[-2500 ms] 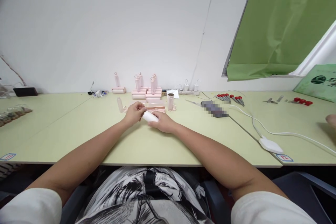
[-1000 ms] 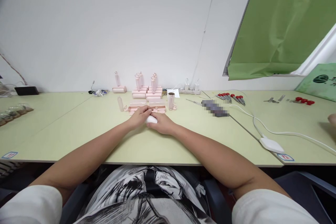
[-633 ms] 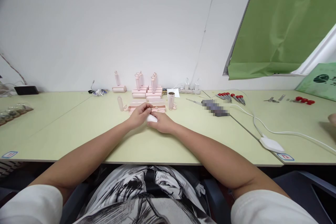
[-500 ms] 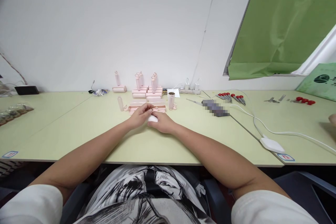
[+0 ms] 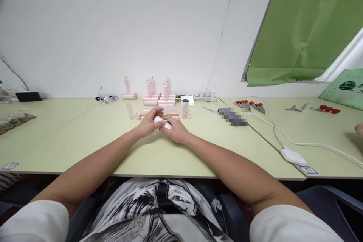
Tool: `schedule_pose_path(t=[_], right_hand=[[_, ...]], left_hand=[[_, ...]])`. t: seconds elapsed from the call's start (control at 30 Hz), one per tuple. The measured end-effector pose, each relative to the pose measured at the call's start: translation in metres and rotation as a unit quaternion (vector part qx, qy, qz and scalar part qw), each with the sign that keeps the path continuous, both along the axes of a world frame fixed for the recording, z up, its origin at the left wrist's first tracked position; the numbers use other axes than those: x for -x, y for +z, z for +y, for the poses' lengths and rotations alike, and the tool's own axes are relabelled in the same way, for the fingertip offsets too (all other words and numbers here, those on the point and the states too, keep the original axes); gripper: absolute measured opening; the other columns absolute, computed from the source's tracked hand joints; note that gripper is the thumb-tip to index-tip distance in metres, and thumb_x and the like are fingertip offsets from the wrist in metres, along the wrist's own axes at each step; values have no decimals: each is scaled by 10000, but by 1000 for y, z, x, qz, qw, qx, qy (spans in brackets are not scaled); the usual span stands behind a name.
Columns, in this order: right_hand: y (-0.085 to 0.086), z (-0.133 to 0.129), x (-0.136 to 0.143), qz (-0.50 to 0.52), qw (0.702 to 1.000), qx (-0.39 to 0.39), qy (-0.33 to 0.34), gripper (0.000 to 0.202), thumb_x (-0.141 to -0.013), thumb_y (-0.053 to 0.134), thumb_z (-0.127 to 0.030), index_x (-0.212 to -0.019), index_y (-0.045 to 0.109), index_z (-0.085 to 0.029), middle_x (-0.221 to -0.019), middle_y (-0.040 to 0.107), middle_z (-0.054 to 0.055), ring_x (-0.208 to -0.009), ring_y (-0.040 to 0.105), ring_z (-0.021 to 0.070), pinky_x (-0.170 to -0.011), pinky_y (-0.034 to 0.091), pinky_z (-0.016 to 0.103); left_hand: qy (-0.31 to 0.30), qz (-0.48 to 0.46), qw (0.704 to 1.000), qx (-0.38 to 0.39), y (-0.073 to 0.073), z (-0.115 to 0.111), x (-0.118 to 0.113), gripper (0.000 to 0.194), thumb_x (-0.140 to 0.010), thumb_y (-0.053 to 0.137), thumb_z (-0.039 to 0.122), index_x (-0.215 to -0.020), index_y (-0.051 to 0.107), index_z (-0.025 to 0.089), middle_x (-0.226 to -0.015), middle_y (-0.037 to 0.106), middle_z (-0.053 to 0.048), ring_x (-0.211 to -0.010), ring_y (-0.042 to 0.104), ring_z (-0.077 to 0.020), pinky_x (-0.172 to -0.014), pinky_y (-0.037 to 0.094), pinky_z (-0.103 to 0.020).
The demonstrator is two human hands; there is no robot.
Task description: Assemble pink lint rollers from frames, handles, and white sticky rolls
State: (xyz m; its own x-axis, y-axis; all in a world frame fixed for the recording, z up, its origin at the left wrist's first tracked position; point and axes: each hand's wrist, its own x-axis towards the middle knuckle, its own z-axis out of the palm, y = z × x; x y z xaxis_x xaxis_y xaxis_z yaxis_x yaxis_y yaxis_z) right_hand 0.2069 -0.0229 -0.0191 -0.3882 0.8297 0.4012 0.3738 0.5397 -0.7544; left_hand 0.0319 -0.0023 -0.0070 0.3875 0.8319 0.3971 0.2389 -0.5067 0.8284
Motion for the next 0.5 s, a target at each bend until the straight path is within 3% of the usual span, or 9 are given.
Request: schedule_pose_path(t=[0.3, 0.5], right_hand=[[2, 5, -1, 85, 994, 13, -61, 478, -798, 646, -429, -1209, 610, -186, -1110, 668, 82, -964, 602, 229, -819, 481, 354], [5, 3, -1, 99, 991, 35, -85, 513, -796, 629, -411, -1240, 569, -161, -1076, 654, 92, -909, 603, 224, -723, 502, 333]], left_hand=[[54, -48, 997, -39, -3, 7, -1, 677, -742, 698, 383, -1323, 390, 221, -1328, 439, -136, -1091, 522, -205, -829, 497, -317], [143, -53, 985, -83, 1, 2, -3, 741, -736, 706, 384, -1376, 352, 263, -1394, 371, -137, -1074, 517, -195, -762, 510, -286]])
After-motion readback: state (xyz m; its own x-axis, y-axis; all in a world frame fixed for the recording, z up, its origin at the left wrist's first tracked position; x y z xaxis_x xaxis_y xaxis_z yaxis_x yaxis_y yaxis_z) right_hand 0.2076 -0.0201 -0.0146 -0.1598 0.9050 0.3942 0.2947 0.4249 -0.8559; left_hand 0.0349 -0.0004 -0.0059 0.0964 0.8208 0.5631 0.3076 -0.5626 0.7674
